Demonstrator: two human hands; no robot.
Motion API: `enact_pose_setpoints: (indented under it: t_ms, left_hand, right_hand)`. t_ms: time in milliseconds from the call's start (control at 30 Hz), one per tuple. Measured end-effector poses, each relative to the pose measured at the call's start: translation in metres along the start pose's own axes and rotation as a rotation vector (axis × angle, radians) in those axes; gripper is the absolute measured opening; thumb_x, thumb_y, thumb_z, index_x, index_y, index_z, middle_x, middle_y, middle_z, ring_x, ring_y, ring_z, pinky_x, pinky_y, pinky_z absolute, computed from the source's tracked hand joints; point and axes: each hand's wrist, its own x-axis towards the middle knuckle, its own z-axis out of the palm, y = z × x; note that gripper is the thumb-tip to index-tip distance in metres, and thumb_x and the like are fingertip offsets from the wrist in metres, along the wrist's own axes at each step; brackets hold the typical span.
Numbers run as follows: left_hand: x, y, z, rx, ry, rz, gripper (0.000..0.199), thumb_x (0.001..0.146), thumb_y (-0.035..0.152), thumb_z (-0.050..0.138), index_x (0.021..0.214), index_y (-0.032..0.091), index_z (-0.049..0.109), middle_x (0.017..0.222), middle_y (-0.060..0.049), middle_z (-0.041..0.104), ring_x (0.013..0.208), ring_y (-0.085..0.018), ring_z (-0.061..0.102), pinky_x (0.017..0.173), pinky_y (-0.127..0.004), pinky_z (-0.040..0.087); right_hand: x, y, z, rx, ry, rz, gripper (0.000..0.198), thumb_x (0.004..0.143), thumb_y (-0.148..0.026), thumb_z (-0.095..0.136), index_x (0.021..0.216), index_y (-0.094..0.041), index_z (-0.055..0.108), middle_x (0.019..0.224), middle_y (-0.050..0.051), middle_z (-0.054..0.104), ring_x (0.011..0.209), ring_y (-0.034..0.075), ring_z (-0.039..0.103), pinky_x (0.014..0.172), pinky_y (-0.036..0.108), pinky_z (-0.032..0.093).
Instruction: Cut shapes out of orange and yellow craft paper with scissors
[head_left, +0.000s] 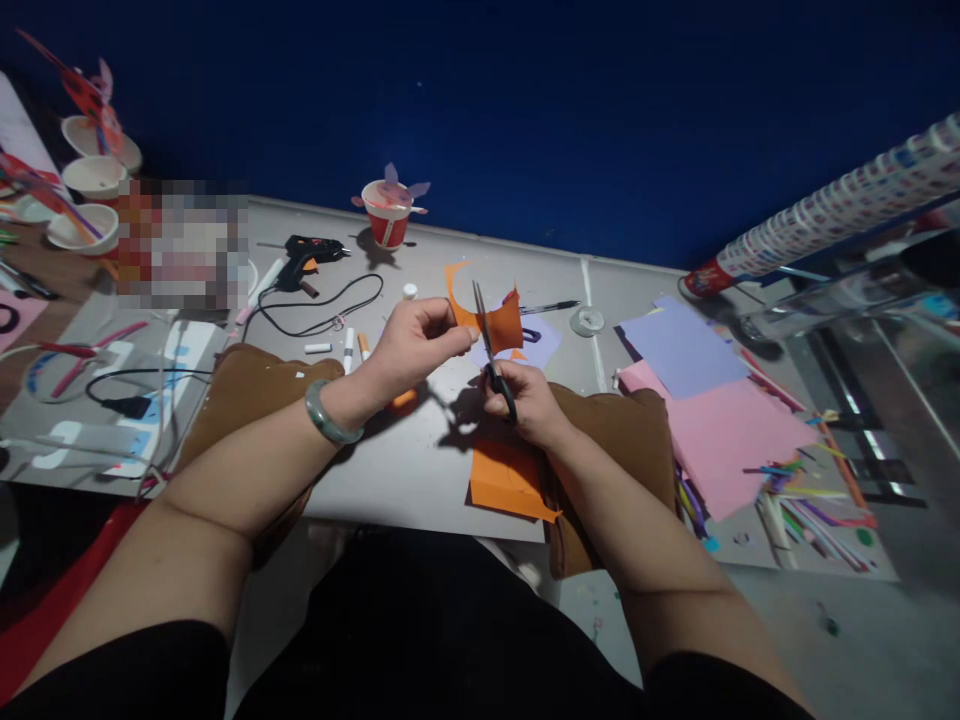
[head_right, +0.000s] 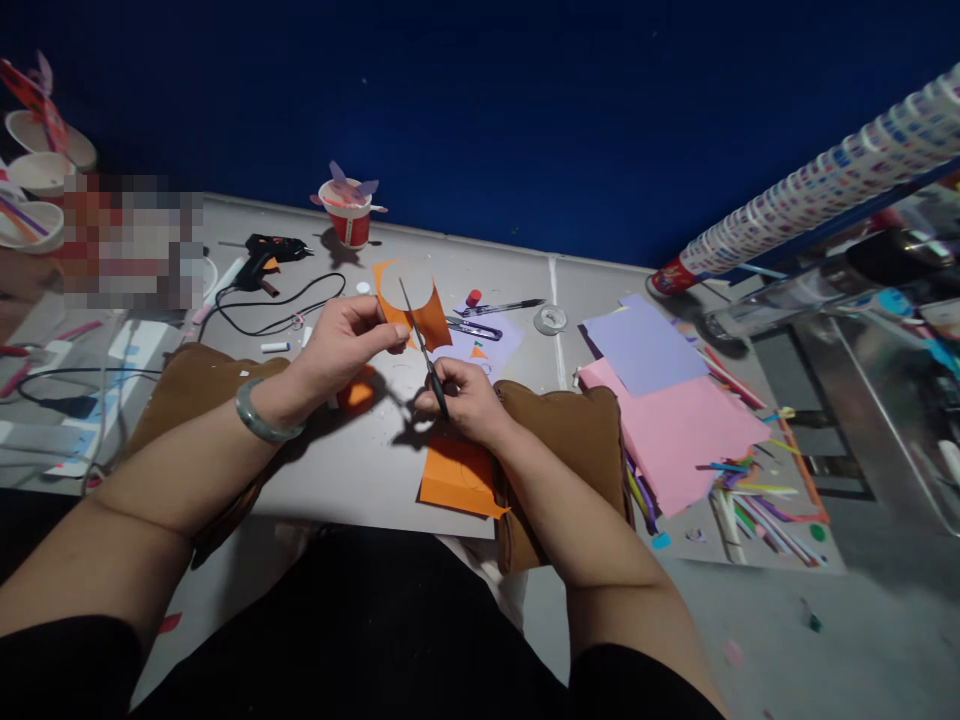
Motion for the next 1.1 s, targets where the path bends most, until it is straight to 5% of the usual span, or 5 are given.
enact_pose_setpoints:
  t_ms: [1100]
  left_hand:
    - [0.0008,0.0071,-0.0013,-0.015,-0.027,-0.028,0.020,0.072,0.015,0.064,0.056,0.017,0.051,0.054,0.001,0.057,0.054,-0.008,0.051,0.052,-0.021,0.040]
  right_hand:
    - [-0.0002,-0.0028,-0.0016,-0.066,0.002,0.011,0.064,0.053,-0.074,0.081,0.057,-0.019,0.049,0.056,-0.004,0.048,0.055,0.009,0.037,0.053,0.025,0.029]
